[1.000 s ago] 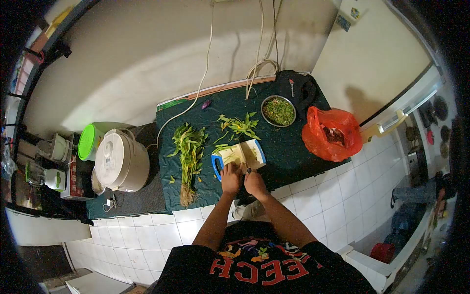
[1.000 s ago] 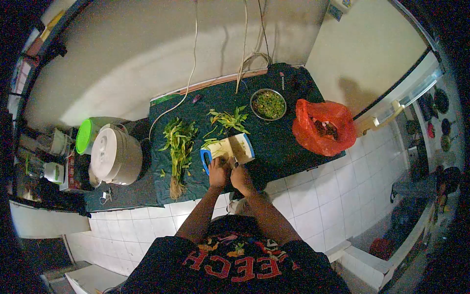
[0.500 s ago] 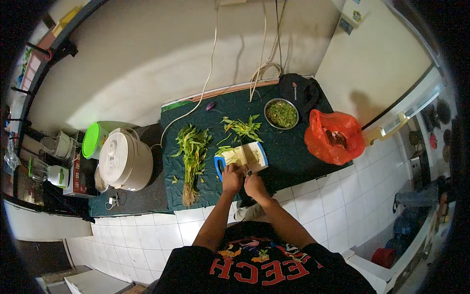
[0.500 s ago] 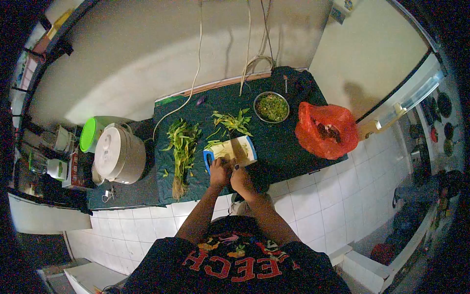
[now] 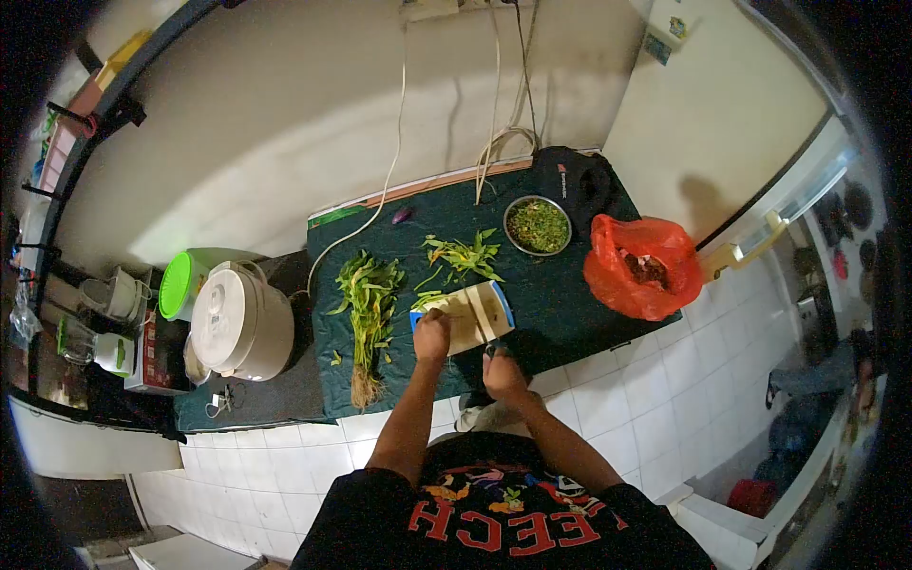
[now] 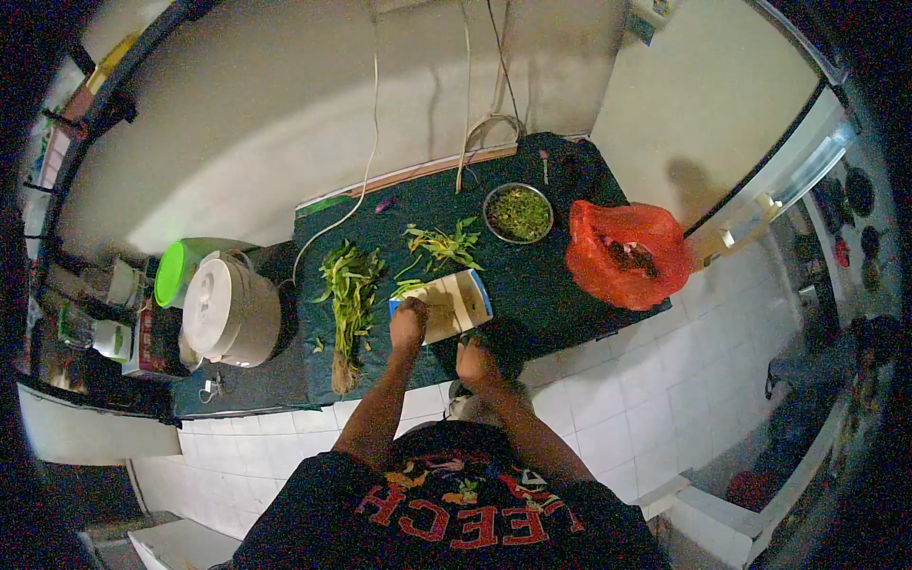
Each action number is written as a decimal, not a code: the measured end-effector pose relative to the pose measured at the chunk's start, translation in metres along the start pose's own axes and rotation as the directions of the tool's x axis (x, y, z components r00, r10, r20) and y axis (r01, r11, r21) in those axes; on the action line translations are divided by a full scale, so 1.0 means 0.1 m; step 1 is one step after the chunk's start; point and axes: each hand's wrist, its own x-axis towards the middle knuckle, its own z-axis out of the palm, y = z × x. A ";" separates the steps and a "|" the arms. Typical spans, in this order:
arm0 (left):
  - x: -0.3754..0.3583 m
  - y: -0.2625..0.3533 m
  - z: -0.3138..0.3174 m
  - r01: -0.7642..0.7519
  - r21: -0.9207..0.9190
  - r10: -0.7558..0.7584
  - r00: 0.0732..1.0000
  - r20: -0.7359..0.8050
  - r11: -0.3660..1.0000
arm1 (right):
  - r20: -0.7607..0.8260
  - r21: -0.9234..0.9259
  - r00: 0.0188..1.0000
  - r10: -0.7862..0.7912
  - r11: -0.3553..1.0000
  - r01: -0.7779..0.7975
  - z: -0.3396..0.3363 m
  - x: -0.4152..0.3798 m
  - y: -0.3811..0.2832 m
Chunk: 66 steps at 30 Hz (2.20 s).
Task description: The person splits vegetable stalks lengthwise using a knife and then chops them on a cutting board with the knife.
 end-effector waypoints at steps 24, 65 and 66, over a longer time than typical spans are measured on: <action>0.08 0.06 0.36 -0.469 0.325 0.440 0.883 0.161 0.821 | 0.023 -0.026 0.997 0.079 0.997 -0.079 -0.06 -0.23 0.24; 0.11 -0.02 0.48 0.106 -0.085 -0.101 0.993 0.066 0.991 | 0.028 0.033 0.997 0.078 0.996 -0.079 0.16 0.49 0.11; 0.11 -0.03 0.48 0.089 -0.084 -0.084 0.995 0.061 0.993 | 0.058 0.018 0.998 0.040 0.999 -0.041 0.11 0.49 0.07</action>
